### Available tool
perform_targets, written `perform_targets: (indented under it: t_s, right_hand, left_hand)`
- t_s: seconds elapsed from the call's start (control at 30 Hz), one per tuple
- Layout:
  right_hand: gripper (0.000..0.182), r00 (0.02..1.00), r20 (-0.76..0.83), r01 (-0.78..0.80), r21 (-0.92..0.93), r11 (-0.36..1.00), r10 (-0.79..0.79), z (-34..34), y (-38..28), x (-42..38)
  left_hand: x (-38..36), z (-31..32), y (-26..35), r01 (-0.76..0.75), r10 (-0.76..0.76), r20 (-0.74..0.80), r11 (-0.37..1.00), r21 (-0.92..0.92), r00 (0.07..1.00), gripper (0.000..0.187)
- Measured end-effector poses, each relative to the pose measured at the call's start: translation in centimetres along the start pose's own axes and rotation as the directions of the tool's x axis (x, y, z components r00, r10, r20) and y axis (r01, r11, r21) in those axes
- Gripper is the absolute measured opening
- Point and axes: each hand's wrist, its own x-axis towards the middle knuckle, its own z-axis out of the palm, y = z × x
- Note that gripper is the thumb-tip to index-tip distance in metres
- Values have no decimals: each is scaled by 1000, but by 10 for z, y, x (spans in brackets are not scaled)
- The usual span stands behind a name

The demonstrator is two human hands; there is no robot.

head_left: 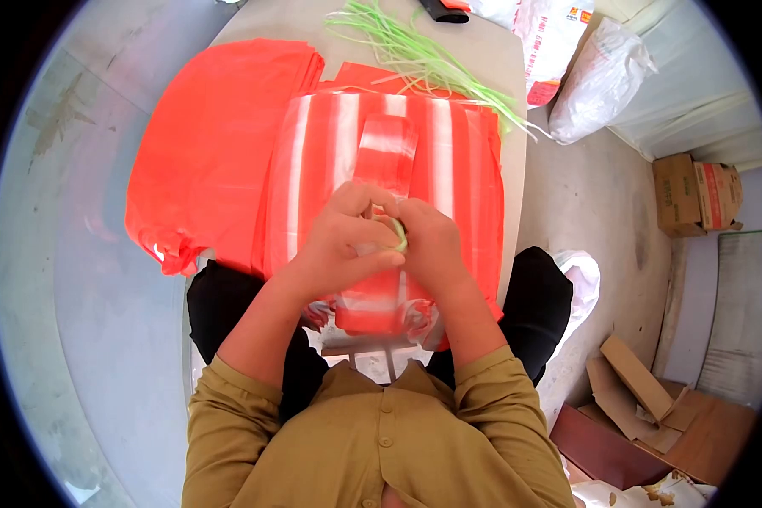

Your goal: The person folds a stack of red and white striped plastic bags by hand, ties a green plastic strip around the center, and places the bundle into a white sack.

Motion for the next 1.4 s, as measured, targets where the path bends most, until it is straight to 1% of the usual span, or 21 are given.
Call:
perform_targets:
  t_s: [0.03,0.1,0.13,0.2,0.27,0.3,0.33,0.37,0.4,0.43,0.47,0.5,0.57,0.63,0.67,0.77,0.83,0.87,0.93,1.17,1.4]
  right_hand:
    - [11,999,-6,32,17,999,-32,-2,-2,0]
    - [10,997,-22,72,59,996,-71,-3,-1,1]
    - [10,996,-31,81,85,993,-78,-1,2,0]
    - [9,996,-31,86,99,991,-83,0,5,-1]
    - [6,996,-18,84,76,994,-83,-1,6,-1]
    - [5,994,-39,108,93,990,-105,-1,4,-1]
    - [5,990,-61,132,109,985,-126,0,2,0]
    - [5,986,-84,155,124,980,-145,-1,2,0]
    - [4,986,-77,158,116,981,-150,-1,3,-1]
    - [4,986,-69,161,108,981,-154,-1,5,-2]
    - [4,985,-62,164,100,981,-159,-2,7,-3]
    - [3,999,-15,33,245,969,-30,-2,6,-5]
    - [3,972,130,-235,496,836,196,-5,4,-9]
    - [6,960,127,-275,591,758,249,1,11,-10]
    - [8,953,127,-291,636,715,276,4,13,-10]
    - [14,976,19,-201,457,867,217,1,10,-9]
    - [18,979,-185,113,178,978,-80,3,11,-3]
    - [20,937,-248,255,11,967,-245,5,11,-1]
    - [24,928,-243,281,-41,959,-283,4,6,1]
    - [28,937,-205,266,-113,957,-284,0,8,2]
    - [25,954,-215,225,62,973,-207,-1,9,-2]
  left_hand:
    - [0,0,3,35,-36,-9,994,-107,999,19]
    - [1,-4,12,206,-241,-52,908,-364,969,23]
    - [2,-6,16,253,-329,-75,835,-490,941,25]
    - [6,-11,15,251,-472,-130,659,-709,872,29]
    - [5,-4,10,397,-444,-86,859,-323,892,30]
    - [5,2,6,430,-437,-59,897,-98,898,31]
    - [4,7,-2,309,-304,-76,948,72,950,32]
    - [3,14,-13,177,-166,-68,954,240,984,32]
    - [5,18,-15,41,-30,-34,916,398,999,33]
    - [4,20,-11,120,-97,-81,922,369,992,22]
    - [4,19,-12,155,-129,-96,923,353,987,18]
    - [2,17,-14,191,-162,-111,922,336,980,15]
    - [2,15,-14,301,-272,-143,917,263,952,9]
    - [4,15,-11,443,-421,-162,885,145,893,5]
    - [5,15,-10,457,-435,-167,880,132,885,5]
    - [6,16,-10,467,-443,-172,875,132,880,6]
    - [5,17,-12,431,-404,-167,883,184,899,6]
    - [5,17,-12,387,-357,-163,894,227,920,6]
    - [4,19,-11,296,-261,-149,903,311,954,7]
    - [2,17,-7,179,-163,-75,914,363,984,13]
    - [1,16,-5,190,-178,-69,918,348,982,11]
